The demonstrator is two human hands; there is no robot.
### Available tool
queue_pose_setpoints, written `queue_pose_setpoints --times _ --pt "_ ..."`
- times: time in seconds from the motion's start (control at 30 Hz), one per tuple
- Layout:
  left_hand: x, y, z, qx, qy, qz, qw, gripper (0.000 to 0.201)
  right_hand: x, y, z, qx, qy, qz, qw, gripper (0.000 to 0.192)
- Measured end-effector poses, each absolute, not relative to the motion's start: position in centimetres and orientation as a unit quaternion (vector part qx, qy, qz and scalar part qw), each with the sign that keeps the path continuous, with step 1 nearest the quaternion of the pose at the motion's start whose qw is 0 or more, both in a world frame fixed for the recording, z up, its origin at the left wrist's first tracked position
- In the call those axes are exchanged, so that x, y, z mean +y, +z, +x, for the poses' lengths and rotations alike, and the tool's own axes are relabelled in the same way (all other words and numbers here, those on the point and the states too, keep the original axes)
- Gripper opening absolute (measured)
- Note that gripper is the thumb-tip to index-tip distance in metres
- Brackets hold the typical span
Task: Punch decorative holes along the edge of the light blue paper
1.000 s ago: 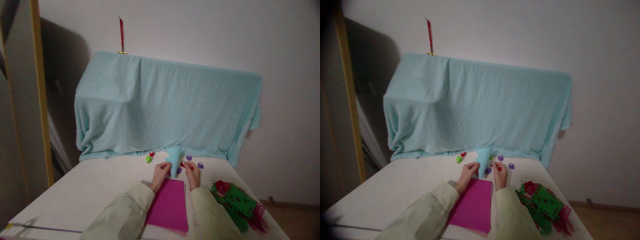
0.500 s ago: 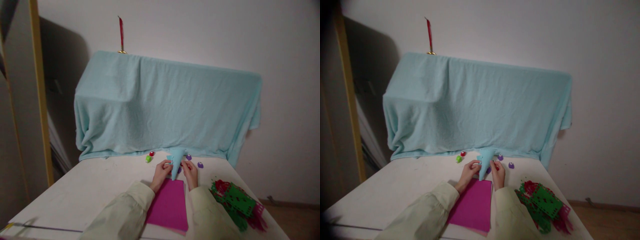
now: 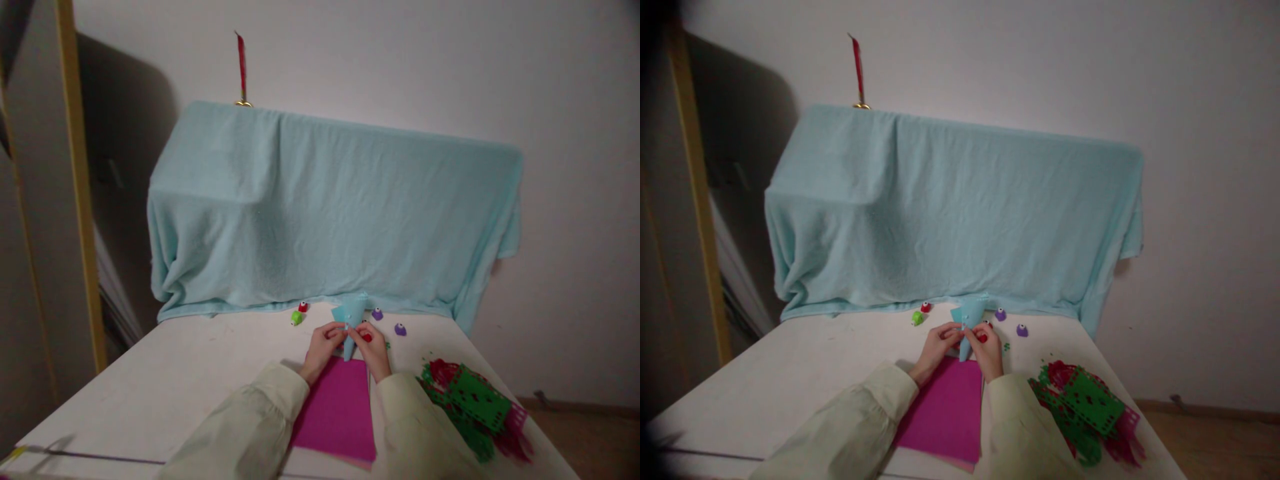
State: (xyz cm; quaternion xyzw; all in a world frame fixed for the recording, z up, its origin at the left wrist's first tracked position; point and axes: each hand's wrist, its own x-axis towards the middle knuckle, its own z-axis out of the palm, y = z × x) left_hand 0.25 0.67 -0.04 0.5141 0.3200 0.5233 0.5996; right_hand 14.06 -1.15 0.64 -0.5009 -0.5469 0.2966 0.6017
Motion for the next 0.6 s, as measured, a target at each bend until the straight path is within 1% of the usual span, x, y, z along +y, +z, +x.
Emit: queue_pose_setpoints --times 0.6 --pt "0.42 0.58 0.09 0.334 0.513 0.511 0.603 0.044 -1.63 1.39 13.82 -0.557 0.289 -0.498 0.599 0.04"
